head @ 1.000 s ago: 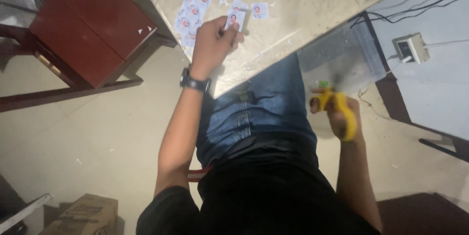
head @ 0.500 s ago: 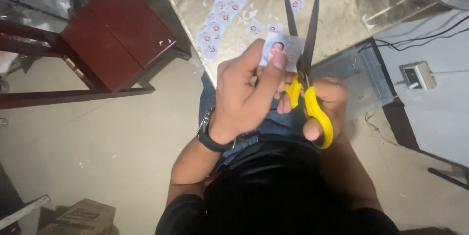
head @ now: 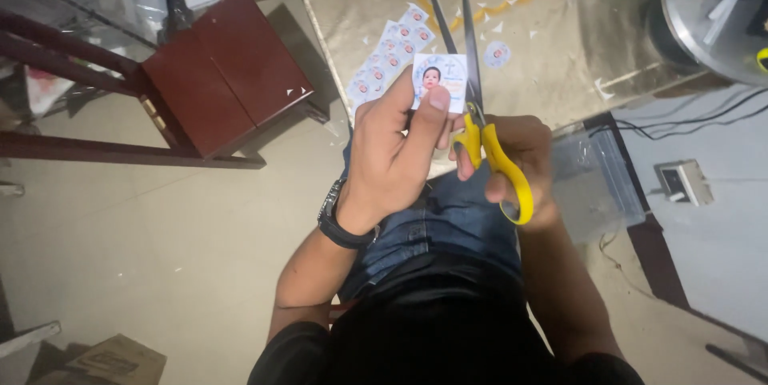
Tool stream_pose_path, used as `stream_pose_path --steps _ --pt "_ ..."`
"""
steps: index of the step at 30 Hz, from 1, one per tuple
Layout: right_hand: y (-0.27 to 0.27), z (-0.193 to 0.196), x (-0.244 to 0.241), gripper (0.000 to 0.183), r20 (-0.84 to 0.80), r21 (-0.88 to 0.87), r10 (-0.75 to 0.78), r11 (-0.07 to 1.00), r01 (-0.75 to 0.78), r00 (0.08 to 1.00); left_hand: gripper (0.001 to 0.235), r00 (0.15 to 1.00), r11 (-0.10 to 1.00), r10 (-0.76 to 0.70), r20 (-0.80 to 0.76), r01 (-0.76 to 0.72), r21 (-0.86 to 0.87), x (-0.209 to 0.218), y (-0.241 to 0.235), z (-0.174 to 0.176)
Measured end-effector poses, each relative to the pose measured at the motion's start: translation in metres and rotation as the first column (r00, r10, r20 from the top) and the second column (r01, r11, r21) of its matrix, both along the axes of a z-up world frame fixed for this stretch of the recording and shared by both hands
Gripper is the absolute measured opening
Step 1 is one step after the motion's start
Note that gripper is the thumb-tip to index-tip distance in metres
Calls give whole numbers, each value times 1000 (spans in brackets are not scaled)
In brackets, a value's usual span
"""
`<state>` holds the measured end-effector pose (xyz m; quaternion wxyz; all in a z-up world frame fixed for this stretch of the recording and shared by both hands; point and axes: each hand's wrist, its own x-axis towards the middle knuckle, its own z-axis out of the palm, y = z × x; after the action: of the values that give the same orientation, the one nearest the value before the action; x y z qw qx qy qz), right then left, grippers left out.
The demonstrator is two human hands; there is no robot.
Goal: Cut out circular printed stickers from a sheet using scissors.
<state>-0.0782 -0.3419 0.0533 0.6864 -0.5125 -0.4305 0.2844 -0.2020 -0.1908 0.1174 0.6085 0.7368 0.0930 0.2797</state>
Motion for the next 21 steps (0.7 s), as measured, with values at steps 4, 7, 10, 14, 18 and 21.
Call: stream_pose_path --steps 4,7,10,14,18,21 --pt "11 3 -4 95 -40 -30 -8 1000 7 999 26 999 999 12 41 -10 -37 -3 6 0" --pt "17 -2 -3 99 -64 -38 6 999 -9 998 26 998 999 28 61 -25 -45 -6 9 0" --pt "21 -9 -1 97 -25 -17 32 999 -32 999 25 996 998 47 70 -44 -47 -9 11 -1" --pt "26 -9 -6 95 -44 30 47 999 -45 998 24 995 997 71 75 -71 -4 -14 12 0" --pt "27 -7 -9 95 -34 7 40 999 -39 999 24 993 996 93 67 -94 9 -18 14 2" --pt "29 -5 -11 95 -45 -4 27 1000 -27 999 23 994 997 77 84 -78 16 -20 17 -1"
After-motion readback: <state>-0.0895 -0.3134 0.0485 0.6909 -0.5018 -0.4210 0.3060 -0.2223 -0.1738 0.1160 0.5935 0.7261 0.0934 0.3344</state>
